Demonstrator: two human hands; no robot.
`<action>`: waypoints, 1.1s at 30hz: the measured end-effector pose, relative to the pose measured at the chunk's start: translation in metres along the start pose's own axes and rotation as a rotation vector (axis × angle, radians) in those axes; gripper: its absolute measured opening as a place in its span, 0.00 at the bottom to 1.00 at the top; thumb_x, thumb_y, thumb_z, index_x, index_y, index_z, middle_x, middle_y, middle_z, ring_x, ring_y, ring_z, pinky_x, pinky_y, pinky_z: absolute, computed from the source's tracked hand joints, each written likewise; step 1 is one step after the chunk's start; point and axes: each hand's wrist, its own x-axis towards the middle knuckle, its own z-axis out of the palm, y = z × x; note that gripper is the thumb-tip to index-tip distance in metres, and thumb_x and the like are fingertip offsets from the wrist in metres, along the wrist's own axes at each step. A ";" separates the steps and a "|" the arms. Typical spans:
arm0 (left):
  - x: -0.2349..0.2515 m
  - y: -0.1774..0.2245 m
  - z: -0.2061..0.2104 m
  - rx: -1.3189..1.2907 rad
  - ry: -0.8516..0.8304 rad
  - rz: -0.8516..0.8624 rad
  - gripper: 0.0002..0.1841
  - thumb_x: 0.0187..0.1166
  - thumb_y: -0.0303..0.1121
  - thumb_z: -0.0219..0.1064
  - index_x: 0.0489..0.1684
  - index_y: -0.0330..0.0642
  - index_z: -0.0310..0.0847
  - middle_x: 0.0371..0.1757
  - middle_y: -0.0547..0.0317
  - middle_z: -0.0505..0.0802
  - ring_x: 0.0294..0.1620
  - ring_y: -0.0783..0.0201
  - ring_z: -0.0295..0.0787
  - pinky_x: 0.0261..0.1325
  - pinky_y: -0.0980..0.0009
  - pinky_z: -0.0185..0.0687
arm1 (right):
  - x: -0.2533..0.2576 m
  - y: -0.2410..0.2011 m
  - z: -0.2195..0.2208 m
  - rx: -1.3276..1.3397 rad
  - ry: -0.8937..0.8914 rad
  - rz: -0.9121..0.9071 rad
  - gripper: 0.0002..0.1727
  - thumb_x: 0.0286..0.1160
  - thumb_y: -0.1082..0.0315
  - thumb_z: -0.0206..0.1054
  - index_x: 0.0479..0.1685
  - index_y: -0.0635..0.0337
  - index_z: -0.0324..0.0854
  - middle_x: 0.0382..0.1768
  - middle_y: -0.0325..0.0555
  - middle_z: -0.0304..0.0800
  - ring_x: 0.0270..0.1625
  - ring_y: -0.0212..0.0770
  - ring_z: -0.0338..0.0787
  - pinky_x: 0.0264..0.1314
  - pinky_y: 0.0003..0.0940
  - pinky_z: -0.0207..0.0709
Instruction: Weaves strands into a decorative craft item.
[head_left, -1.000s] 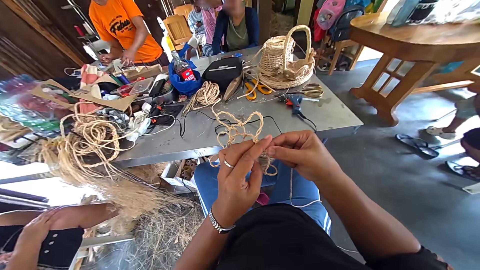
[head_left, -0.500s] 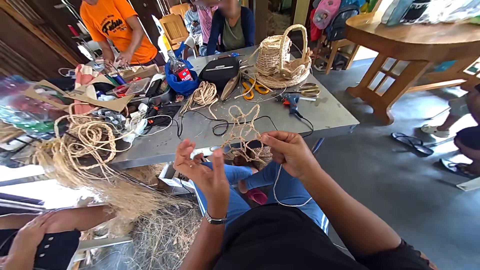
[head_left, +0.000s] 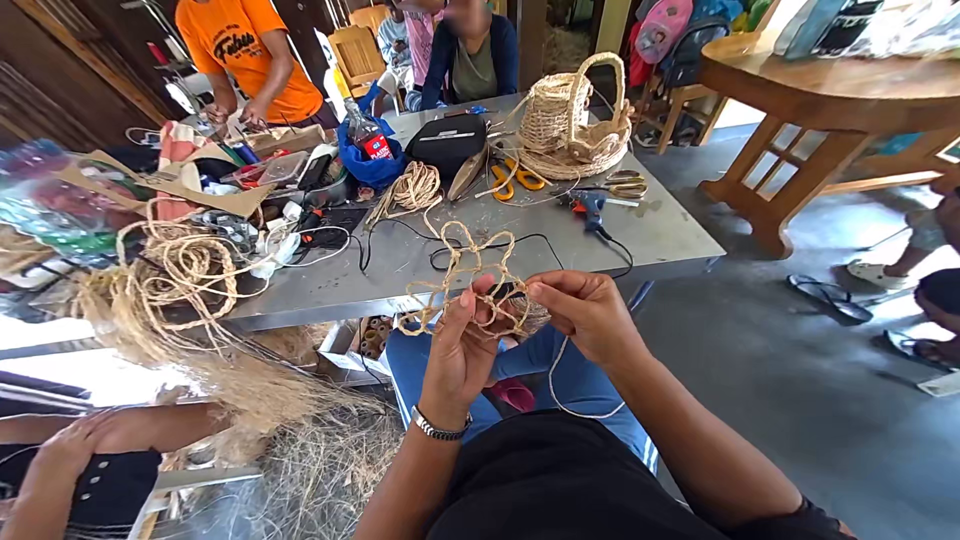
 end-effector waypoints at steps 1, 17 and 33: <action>-0.001 0.002 0.002 0.001 0.005 0.002 0.14 0.86 0.39 0.64 0.56 0.42 0.90 0.39 0.57 0.94 0.45 0.62 0.94 0.60 0.62 0.89 | -0.001 0.002 0.000 -0.016 -0.005 -0.009 0.06 0.77 0.71 0.71 0.45 0.58 0.94 0.24 0.34 0.89 0.15 0.18 0.66 0.17 0.14 0.61; 0.002 -0.007 0.007 0.329 -0.043 0.230 0.26 0.76 0.24 0.72 0.75 0.51 0.80 0.56 0.60 0.92 0.52 0.66 0.91 0.61 0.67 0.87 | 0.000 0.005 -0.004 -0.156 -0.073 -0.122 0.09 0.86 0.65 0.64 0.51 0.55 0.89 0.25 0.31 0.83 0.20 0.20 0.71 0.24 0.15 0.66; 0.003 -0.005 0.001 0.396 -0.065 0.285 0.27 0.78 0.25 0.70 0.78 0.53 0.77 0.54 0.56 0.93 0.43 0.68 0.90 0.52 0.71 0.88 | 0.003 -0.012 -0.002 -0.340 -0.199 -0.112 0.07 0.84 0.67 0.65 0.51 0.58 0.86 0.33 0.34 0.88 0.33 0.23 0.83 0.38 0.18 0.79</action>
